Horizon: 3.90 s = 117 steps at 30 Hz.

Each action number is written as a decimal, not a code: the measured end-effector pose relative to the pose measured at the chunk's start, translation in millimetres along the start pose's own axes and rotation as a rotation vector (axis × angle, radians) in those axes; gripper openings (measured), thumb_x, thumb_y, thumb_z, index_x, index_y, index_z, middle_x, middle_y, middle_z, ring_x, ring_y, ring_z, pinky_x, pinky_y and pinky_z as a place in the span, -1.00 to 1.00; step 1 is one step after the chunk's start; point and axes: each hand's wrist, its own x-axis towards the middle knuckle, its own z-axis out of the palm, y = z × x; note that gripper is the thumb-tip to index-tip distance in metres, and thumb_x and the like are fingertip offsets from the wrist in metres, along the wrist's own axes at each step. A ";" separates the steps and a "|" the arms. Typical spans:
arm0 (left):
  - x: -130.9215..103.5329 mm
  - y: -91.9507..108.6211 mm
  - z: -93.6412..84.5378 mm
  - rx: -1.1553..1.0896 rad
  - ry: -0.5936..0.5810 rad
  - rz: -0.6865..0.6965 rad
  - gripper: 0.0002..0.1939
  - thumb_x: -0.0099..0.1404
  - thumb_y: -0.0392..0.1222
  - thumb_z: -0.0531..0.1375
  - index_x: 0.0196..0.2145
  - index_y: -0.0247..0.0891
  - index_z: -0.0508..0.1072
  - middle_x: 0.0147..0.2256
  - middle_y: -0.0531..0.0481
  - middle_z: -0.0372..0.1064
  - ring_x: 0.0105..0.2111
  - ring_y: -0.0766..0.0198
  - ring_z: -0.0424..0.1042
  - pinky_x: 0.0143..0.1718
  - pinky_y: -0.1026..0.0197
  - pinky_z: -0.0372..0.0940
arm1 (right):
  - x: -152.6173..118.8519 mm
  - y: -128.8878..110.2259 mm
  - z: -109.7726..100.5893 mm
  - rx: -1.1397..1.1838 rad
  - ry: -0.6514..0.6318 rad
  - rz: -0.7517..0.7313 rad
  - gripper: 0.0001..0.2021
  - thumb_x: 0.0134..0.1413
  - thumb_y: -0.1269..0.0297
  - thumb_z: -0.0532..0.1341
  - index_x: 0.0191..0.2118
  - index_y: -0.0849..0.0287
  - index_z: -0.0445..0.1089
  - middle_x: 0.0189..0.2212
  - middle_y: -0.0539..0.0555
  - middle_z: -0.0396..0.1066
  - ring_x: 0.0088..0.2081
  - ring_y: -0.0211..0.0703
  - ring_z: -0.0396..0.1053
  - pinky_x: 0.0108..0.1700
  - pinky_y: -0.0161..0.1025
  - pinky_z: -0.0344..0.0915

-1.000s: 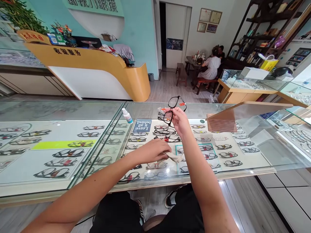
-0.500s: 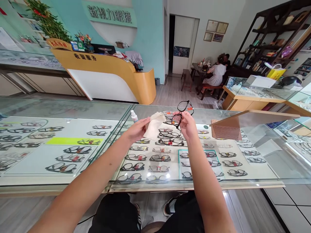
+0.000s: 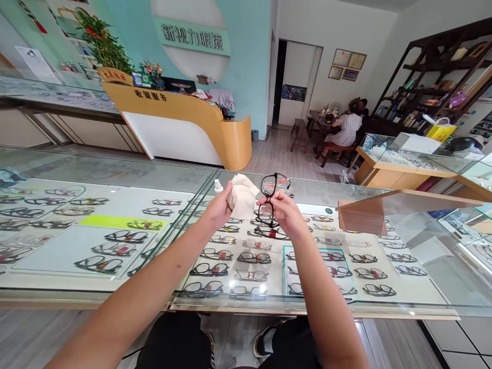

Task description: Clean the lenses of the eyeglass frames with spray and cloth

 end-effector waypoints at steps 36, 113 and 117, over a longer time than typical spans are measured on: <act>-13.4 26.0 0.7 -0.073 -0.177 -0.182 -0.74 0.28 -0.25 0.47 -0.10 -0.39 0.62 -0.27 -0.14 0.66 -0.32 0.18 0.65 -0.26 0.22 0.55 | -5.7 -3.0 7.2 -0.131 -0.180 0.104 -0.66 0.19 0.03 0.52 -0.29 0.05 0.39 -0.25 0.07 0.65 -0.09 0.03 0.58 0.10 -0.05 0.34; -33.7 2.1 20.3 0.213 -0.312 0.025 -0.38 0.10 0.25 0.59 -0.25 -0.34 0.54 -0.40 -0.03 0.56 -0.66 0.47 0.32 -0.63 0.36 0.17 | -1.5 31.8 24.6 -0.136 -0.143 0.179 -0.69 0.16 -0.01 0.50 -0.19 0.11 0.55 -0.25 0.08 0.63 -0.15 -0.05 0.54 0.02 -0.12 0.40; -29.8 0.9 18.6 0.186 -0.338 -0.013 -0.34 0.17 0.40 0.49 -0.28 -0.33 0.53 -0.44 -0.04 0.54 -0.69 0.43 0.33 -0.67 0.35 0.17 | -0.7 34.7 21.9 -0.152 -0.157 0.167 -0.71 0.19 0.01 0.48 -0.22 0.12 0.55 -0.25 0.07 0.62 -0.14 -0.07 0.55 0.04 -0.14 0.39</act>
